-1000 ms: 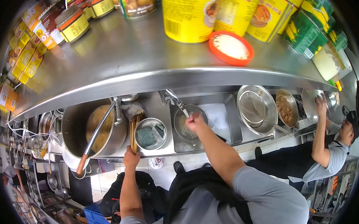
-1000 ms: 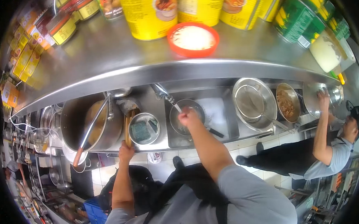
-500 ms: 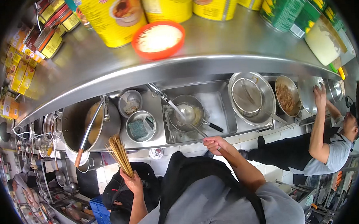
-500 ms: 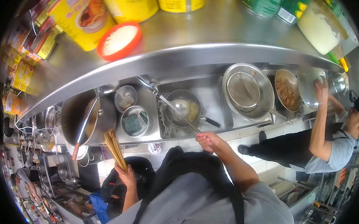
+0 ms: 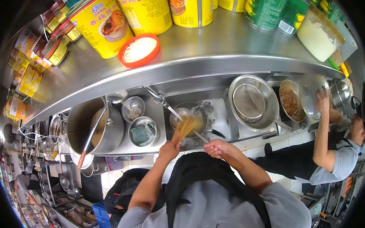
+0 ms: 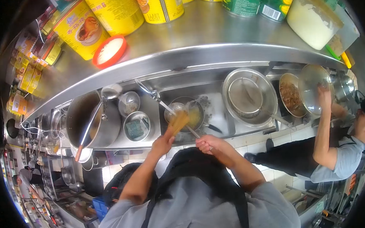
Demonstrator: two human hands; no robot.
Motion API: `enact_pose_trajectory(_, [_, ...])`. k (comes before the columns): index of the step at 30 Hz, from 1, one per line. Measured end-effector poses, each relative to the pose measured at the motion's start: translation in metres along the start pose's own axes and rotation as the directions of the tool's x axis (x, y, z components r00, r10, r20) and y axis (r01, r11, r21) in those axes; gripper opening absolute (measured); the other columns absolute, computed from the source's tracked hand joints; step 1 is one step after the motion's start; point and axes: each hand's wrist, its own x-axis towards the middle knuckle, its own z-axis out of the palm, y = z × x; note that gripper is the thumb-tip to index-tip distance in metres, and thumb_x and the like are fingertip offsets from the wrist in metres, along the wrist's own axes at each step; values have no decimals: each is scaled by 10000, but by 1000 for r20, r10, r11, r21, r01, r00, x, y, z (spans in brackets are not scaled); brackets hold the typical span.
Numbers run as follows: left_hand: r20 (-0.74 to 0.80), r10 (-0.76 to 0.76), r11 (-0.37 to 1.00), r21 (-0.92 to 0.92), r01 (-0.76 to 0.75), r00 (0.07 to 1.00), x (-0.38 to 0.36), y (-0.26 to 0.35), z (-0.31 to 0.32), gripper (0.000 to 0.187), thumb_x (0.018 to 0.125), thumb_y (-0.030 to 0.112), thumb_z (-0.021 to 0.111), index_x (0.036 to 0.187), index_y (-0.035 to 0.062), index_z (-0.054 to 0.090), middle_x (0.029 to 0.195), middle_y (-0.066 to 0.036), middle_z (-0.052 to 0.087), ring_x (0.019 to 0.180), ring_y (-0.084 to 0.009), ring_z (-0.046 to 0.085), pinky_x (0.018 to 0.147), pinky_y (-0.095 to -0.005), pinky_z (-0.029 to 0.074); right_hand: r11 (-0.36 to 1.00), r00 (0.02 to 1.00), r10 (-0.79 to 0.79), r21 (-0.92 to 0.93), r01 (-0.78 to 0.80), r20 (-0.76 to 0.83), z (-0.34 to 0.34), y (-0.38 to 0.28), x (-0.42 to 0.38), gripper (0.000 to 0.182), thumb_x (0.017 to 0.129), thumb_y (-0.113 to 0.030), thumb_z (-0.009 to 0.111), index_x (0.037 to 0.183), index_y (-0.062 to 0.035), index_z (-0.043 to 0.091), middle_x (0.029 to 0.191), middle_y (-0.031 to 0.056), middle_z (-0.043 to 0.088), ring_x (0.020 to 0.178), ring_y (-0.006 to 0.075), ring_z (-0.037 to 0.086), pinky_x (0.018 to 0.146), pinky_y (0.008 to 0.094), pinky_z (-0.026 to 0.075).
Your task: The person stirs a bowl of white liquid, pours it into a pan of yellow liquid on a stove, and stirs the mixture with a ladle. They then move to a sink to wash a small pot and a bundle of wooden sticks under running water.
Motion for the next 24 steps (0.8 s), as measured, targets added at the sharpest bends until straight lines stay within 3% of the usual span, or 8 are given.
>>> enact_pose_trajectory(4, [-150,-116,973,182,142,982,41,-15,7,657,974,410,566,1565,311,298,1050,-244,649,878,-417,700,781,-509,570,985,994,-94,-152,84,-60,10,-4,-14,155,1009,-96,542,892,-112,442,616,-50,411,431,25,383,365,186,306])
enact_pose_trajectory(9, [-63,97,980,182,-84,993,38,26,13,635,978,357,567,1557,351,306,1087,-233,647,889,-389,711,770,-488,578,996,995,-85,2,85,-58,6,-7,-8,123,998,-73,545,932,-108,447,623,-41,419,426,26,388,352,190,305])
enact_pose_trajectory(11, [-126,-66,976,200,90,990,56,22,0,639,972,359,571,1555,358,307,1135,-247,625,909,-400,707,791,-505,576,995,996,-90,50,90,5,3,-8,-5,134,1005,-90,552,919,-109,450,623,-41,422,427,24,390,352,192,307])
enact_pose_trajectory(15, [2,94,963,253,-92,996,48,37,-7,621,977,366,565,1549,352,324,1144,-233,636,949,-397,703,810,-498,574,994,994,-45,107,35,95,0,-1,-3,181,1022,-118,534,859,-115,456,609,-59,411,432,13,386,368,190,320])
enact_pose_trajectory(17, [-68,50,969,244,-32,996,81,7,16,612,975,374,567,1543,356,338,1121,-229,653,956,-394,702,809,-500,572,999,994,-52,-8,53,97,21,10,-9,243,1021,-125,536,797,-126,443,603,-68,402,429,13,371,374,188,312])
enact_pose_trajectory(21, [-173,-141,987,48,151,975,74,2,-8,592,971,393,573,1527,364,372,1057,-224,693,965,-388,702,797,-504,569,998,998,-55,-3,55,39,13,23,7,315,1024,-135,524,729,-141,412,598,-72,397,426,17,348,385,185,295])
enact_pose_trajectory(23, [-208,-118,991,37,129,971,57,0,-5,610,967,404,579,1533,375,354,1086,-214,675,950,-396,703,792,-517,563,997,998,-44,58,42,37,3,17,6,316,1025,-144,525,729,-136,415,594,-73,389,432,19,353,386,188,296])
enact_pose_trajectory(24, [-158,-42,993,106,59,987,45,-1,0,618,964,407,583,1535,378,346,1096,-212,663,942,-401,700,796,-525,559,993,989,-110,34,114,-94,2,13,4,328,1023,-148,529,715,-138,416,591,-71,389,427,17,353,380,192,292])
